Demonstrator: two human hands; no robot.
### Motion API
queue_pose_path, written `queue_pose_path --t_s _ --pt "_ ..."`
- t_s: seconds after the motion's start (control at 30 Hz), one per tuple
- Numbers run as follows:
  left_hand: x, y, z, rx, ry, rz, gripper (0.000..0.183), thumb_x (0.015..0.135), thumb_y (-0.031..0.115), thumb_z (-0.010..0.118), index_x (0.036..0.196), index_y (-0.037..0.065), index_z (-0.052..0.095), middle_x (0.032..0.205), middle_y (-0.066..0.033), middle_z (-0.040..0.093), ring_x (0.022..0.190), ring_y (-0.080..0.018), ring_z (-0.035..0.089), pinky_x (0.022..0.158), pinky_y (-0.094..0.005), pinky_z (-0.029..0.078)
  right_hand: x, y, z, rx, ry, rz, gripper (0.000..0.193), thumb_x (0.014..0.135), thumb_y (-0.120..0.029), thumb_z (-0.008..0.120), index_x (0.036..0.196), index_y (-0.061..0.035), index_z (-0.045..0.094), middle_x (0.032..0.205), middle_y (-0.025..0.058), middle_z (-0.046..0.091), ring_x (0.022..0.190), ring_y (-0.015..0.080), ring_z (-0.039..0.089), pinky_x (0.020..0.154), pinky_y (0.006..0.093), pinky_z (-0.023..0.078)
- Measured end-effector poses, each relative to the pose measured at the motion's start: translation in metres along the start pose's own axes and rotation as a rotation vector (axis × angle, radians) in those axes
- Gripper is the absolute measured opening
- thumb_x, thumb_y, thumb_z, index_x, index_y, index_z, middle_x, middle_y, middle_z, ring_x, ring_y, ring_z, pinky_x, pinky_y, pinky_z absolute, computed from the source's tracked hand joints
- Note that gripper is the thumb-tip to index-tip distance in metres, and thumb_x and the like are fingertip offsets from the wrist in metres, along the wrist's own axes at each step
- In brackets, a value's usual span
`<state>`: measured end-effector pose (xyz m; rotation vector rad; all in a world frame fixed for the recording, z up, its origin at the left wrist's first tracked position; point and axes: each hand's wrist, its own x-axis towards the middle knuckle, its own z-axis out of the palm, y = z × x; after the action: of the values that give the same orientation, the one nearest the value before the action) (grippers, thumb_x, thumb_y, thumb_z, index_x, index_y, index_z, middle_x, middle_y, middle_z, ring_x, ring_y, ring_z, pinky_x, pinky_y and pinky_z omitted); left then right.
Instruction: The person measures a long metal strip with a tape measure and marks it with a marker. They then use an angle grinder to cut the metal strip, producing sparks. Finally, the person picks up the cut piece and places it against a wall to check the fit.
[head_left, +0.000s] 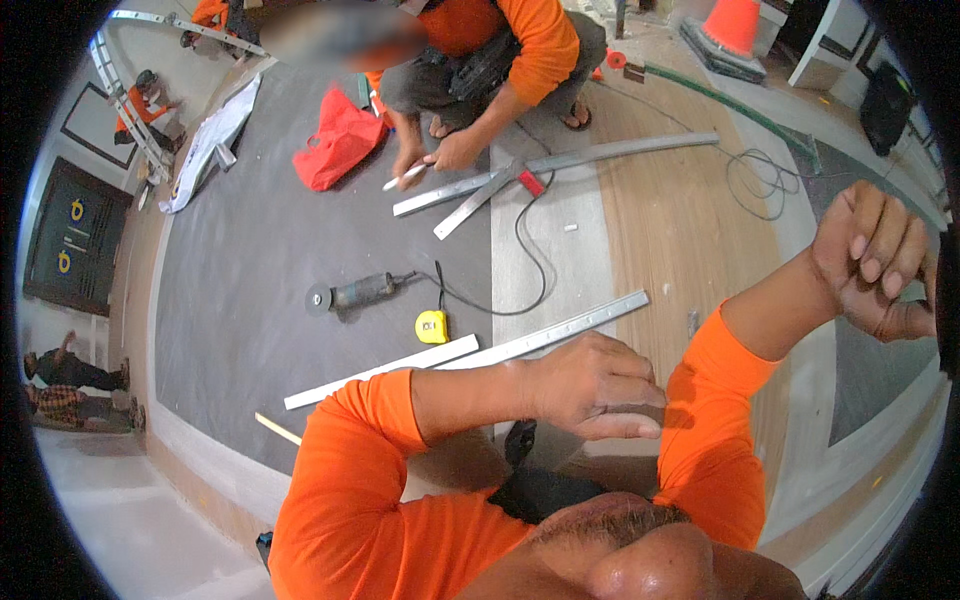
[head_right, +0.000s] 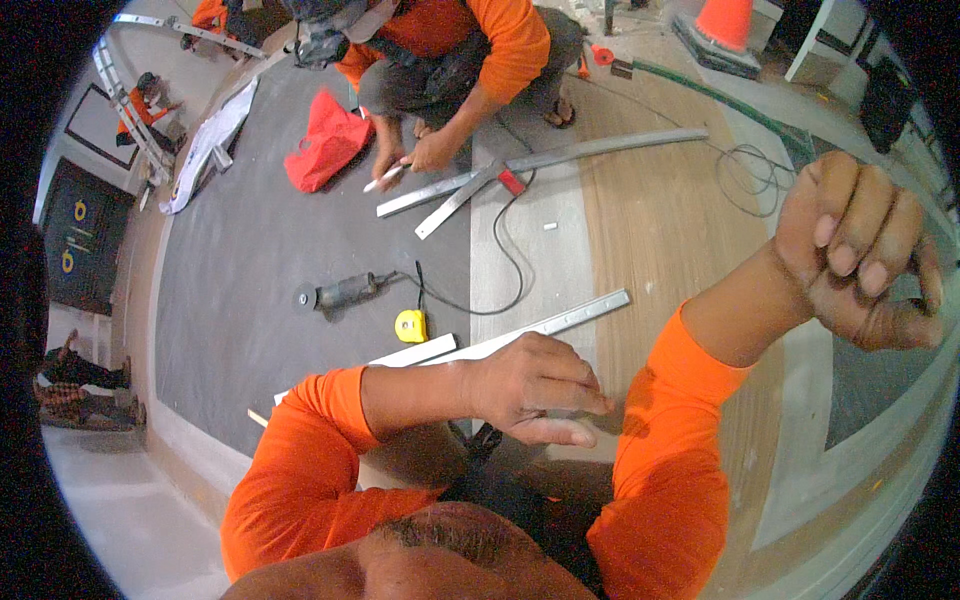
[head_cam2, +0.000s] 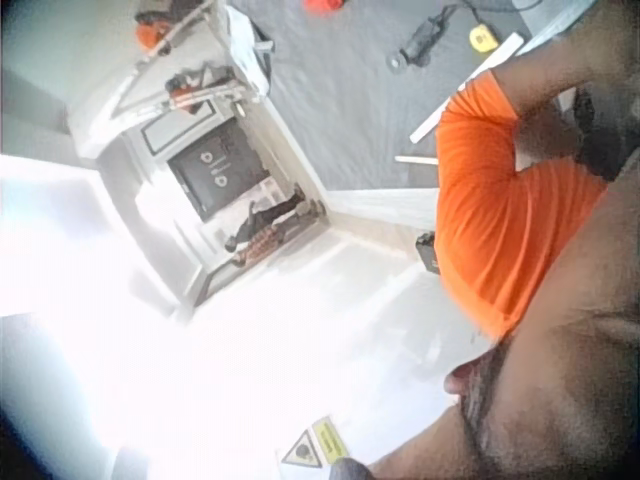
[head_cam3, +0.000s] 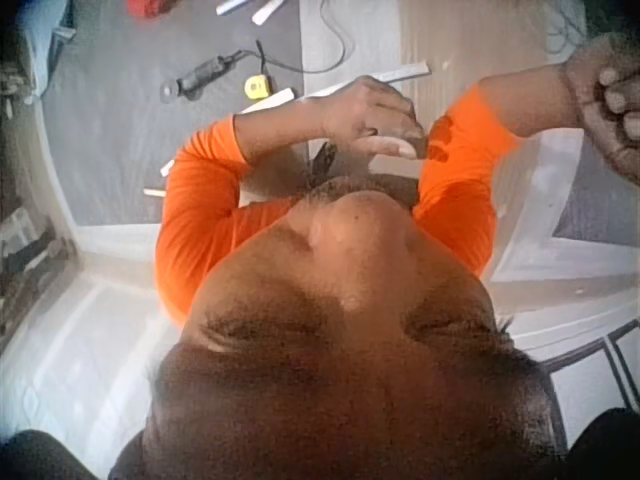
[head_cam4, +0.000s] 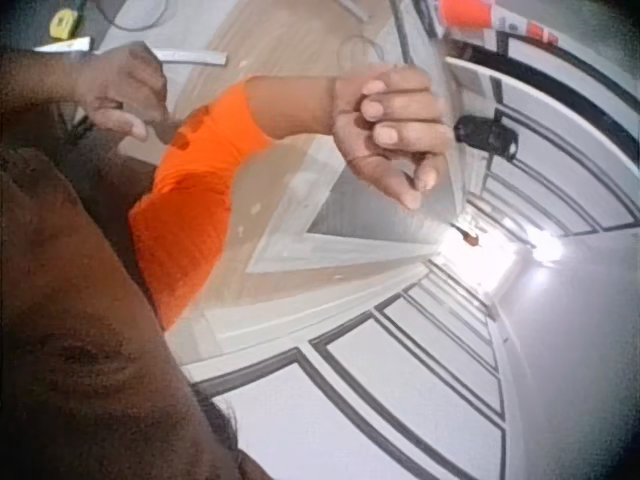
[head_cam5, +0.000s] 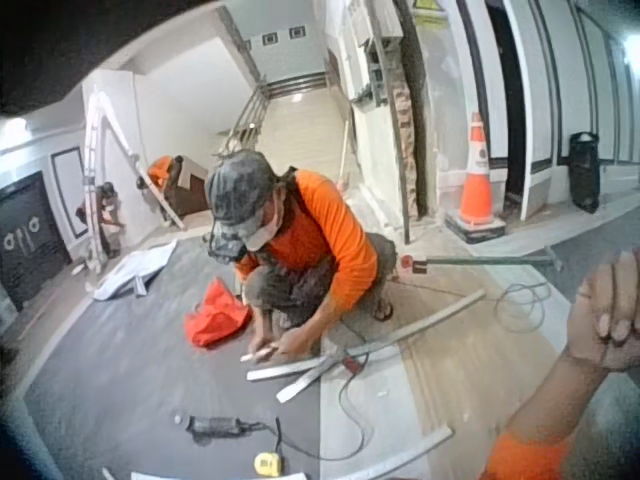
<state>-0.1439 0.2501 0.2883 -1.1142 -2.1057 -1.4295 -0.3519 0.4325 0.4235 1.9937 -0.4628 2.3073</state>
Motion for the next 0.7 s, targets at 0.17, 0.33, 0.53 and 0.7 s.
queue_pose_path --t_s 0.17,0.33,0.53,0.7 --pt "-0.003 -0.001 -0.003 0.039 -0.037 -0.021 0.028 0.085 0.026 0.076 0.102 0.004 0.070 0.086 -0.0100 0.067 0.071 -0.0277 0.066 0.060 -0.0364 0.051 -0.003 -0.005 -0.004 -0.103 -0.123 0.079 0.037 0.085 -0.057 0.070 0.110 -0.0294 0.073 0.075 -0.0086 0.060 0.063 0.0066 0.052 0.062 0.0244 0.041" --pt "-0.002 -0.001 0.000 -0.014 -0.035 -0.032 0.024 0.089 0.025 0.072 0.097 0.004 0.066 0.079 -0.0102 0.061 0.069 -0.0298 0.063 0.061 -0.0384 0.051 -0.003 -0.005 0.003 -0.101 -0.127 0.100 0.034 0.090 -0.053 0.064 0.108 -0.0252 0.073 0.074 -0.0069 0.058 0.063 0.0086 0.051 0.063 0.0257 0.041" --pt "0.001 0.000 0.001 -0.038 -0.054 -0.064 0.023 0.089 0.025 0.072 0.097 0.004 0.068 0.080 -0.0105 0.062 0.068 -0.0295 0.063 0.060 -0.0378 0.051 0.002 -0.012 0.001 -0.145 -0.152 0.102 0.032 0.090 -0.048 0.059 0.096 -0.0200 0.073 0.073 -0.0052 0.060 0.063 0.0089 0.052 0.063 0.0255 0.040" --pt "0.000 -0.001 0.004 -0.039 -0.055 -0.076 0.023 0.089 0.024 0.072 0.097 0.003 0.068 0.082 -0.0107 0.064 0.068 -0.0289 0.065 0.059 -0.0366 0.052 0.004 -0.017 -0.001 -0.136 -0.180 0.113 0.035 0.092 -0.050 0.058 0.098 -0.0197 0.073 0.074 -0.0042 0.058 0.064 0.0100 0.051 0.064 0.0264 0.039"
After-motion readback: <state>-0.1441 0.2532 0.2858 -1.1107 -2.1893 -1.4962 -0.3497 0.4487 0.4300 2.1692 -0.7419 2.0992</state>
